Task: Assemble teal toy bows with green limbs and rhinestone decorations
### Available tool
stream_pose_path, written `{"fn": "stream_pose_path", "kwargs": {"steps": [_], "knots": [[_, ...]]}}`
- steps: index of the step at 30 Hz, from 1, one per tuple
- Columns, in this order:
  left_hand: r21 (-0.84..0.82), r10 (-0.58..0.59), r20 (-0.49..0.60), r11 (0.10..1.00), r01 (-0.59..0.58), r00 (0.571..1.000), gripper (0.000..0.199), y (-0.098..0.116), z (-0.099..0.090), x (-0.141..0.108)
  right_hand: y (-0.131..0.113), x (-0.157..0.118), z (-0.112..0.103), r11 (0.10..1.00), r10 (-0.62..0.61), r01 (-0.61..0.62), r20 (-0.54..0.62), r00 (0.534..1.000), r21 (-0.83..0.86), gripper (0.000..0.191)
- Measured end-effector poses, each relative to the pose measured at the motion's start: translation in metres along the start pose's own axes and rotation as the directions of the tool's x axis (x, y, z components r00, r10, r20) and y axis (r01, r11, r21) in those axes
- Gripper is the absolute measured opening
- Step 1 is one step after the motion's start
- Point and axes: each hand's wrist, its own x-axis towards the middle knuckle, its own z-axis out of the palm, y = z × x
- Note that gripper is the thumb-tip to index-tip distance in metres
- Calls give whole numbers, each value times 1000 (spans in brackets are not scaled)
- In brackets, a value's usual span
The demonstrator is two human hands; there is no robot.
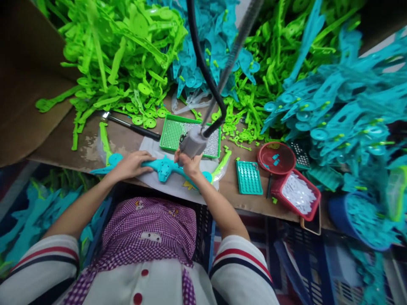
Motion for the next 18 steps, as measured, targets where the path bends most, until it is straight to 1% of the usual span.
{"fn": "stream_pose_path", "kwargs": {"steps": [2,3,4,5,6,7,8,9,10,11,12,13,14,15,17,18], "knots": [[-2,-7,4,1000,7,1000,40,3,1,1,-6,1,2,998,-45,44,-34,998,-40,56],[-4,1,-20,1000,-1,1000,41,5,1,1,-11,1,4,995,-84,80,-77,993,-56,55],[-9,23,-69,1000,-24,997,43,7,0,-2,-17,1,5,990,-130,122,-129,983,-69,54],[-20,55,-142,998,-59,988,44,9,-3,-7,-23,-1,7,983,-178,166,-180,968,-80,52],[-40,77,-241,995,-89,968,45,9,-6,-14,-29,-3,8,975,-217,202,-218,952,-90,50],[-74,59,-359,993,-91,932,44,7,-11,-24,-35,-6,9,969,-242,224,-234,942,-102,49],[-138,-29,-483,990,-43,875,41,4,-16,-36,-40,-10,9,965,-255,232,-233,939,-120,47],[-227,-164,-583,973,34,796,36,-2,-22,-49,-43,-15,9,963,-257,230,-223,940,-141,46],[-343,-348,-644,927,148,681,30,-9,-28,-62,-45,-20,9,961,-254,221,-215,943,-164,44],[-467,-526,-648,846,259,551,24,-18,-34,-75,-46,-24,10,960,-248,209,-217,944,-187,42],[-530,-615,-618,786,318,489,21,-28,-38,-86,-47,-28,11,958,-244,197,-231,942,-210,40],[-592,-689,-555,720,361,465,18,-38,-42,-93,-46,-30,14,955,-244,186,-252,937,-233,38],[-662,-757,-461,640,388,462,16,-47,-44,-98,-45,-30,19,951,-245,175,-275,930,-255,36],[-723,-802,-362,564,400,476,16,-55,-46,-100,-44,-29,25,947,-250,167,-298,921,-276,35],[-823,-853,-176,401,401,492,24,-65,-47,-95,-41,-20,41,940,-257,159,-321,912,-301,34],[-850,-859,-122,349,395,498,29,-68,-48,-90,-38,-13,49,940,-253,156,-316,914,-304,35]]}}
